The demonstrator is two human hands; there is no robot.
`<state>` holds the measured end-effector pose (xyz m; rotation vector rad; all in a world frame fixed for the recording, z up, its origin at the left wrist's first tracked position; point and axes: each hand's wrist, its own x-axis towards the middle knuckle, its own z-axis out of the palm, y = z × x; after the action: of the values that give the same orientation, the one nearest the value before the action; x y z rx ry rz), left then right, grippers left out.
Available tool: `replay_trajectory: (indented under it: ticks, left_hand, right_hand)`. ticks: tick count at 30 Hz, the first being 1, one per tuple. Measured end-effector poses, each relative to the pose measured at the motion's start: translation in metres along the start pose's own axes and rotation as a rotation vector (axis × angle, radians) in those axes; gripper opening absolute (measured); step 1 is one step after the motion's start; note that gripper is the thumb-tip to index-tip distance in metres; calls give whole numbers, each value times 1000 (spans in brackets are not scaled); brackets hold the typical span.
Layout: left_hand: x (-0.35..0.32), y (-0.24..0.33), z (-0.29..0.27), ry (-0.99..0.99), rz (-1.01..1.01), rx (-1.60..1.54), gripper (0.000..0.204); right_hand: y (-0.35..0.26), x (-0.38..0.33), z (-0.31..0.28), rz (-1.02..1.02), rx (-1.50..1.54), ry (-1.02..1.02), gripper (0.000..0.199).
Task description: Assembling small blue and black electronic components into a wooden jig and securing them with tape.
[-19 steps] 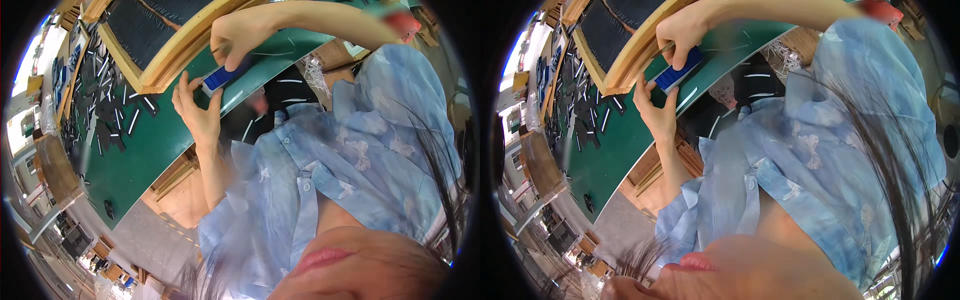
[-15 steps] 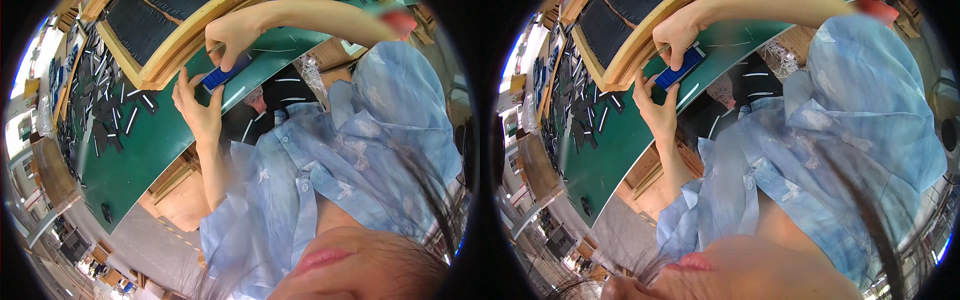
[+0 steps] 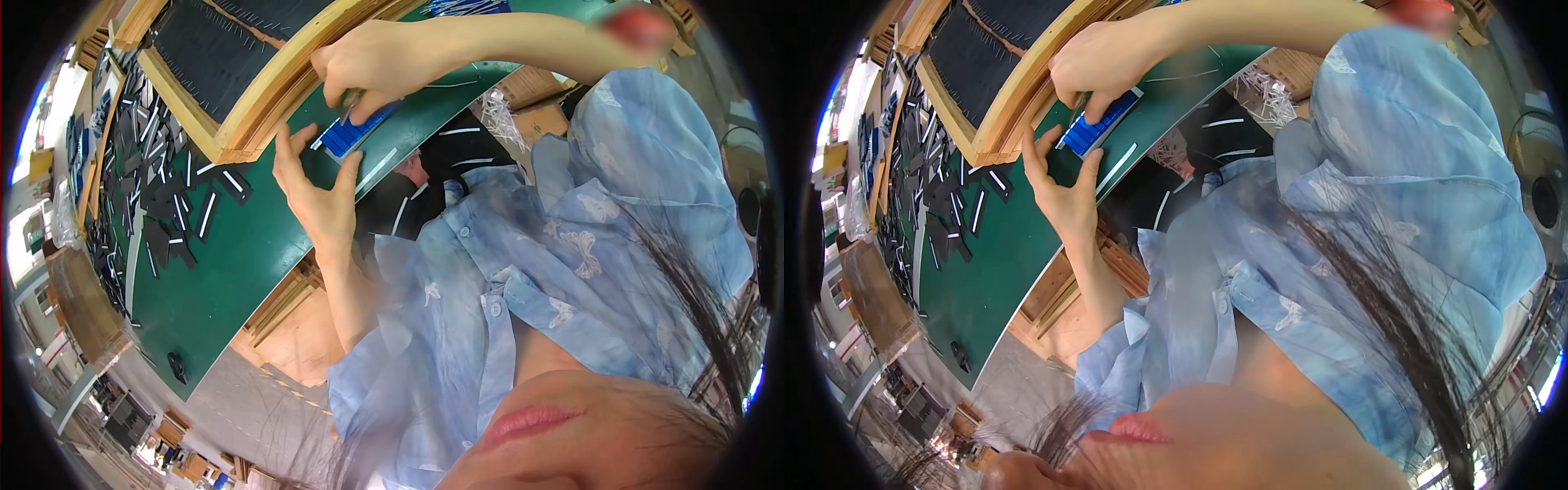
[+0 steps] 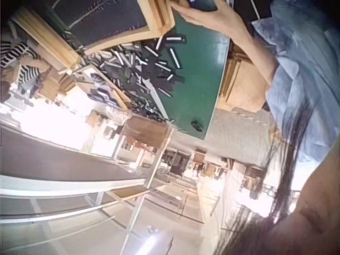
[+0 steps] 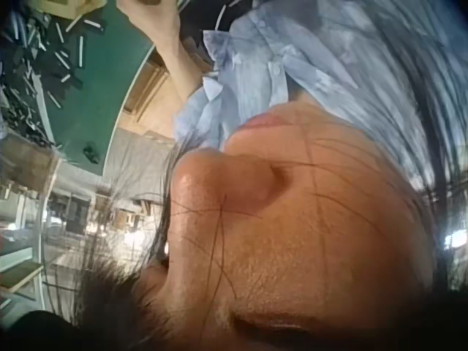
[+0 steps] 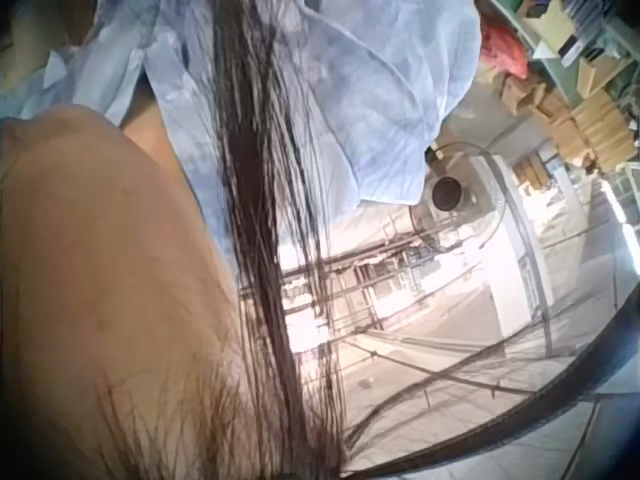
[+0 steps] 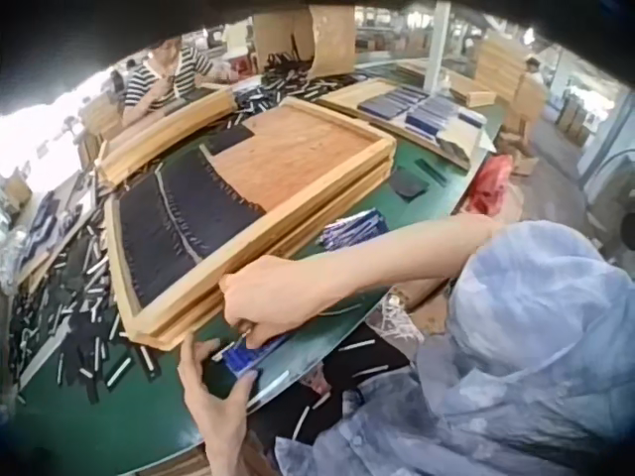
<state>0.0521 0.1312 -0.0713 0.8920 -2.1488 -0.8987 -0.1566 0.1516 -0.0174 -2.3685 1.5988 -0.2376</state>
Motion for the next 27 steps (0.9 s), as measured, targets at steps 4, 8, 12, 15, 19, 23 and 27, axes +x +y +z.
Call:
replay_trajectory:
  ticks: [4, 8, 12, 15, 19, 23, 27]
  left_hand:
    - [2, 1, -5, -14, 2, 25, 84]
    - [1, -1, -4, -31, 41, 102, 84]
    - [-1, 9, -1, 82, 80, 90, 82]
    - [-20, 6, -2, 215, 35, 157, 57]
    - [-36, -3, 10, 303, 157, 298, 23]
    - [-38, -2, 13, 359, 186, 340, 20]
    - [-26, 3, 16, 411, 196, 457, 22]
  right_hand:
    - [3, -31, 9, -5, 20, 132, 40]
    - [7, -33, 22, 26, -39, 127, 45]
    - [10, -36, 22, 4, -39, 162, 46]
    - [6, -36, 20, -8, -77, 247, 45]
    - [-12, -17, 30, -126, -74, 291, 40]
    - [-17, -1, 47, -211, -149, 339, 30]
    - [-17, 3, 49, -223, -181, 340, 28]
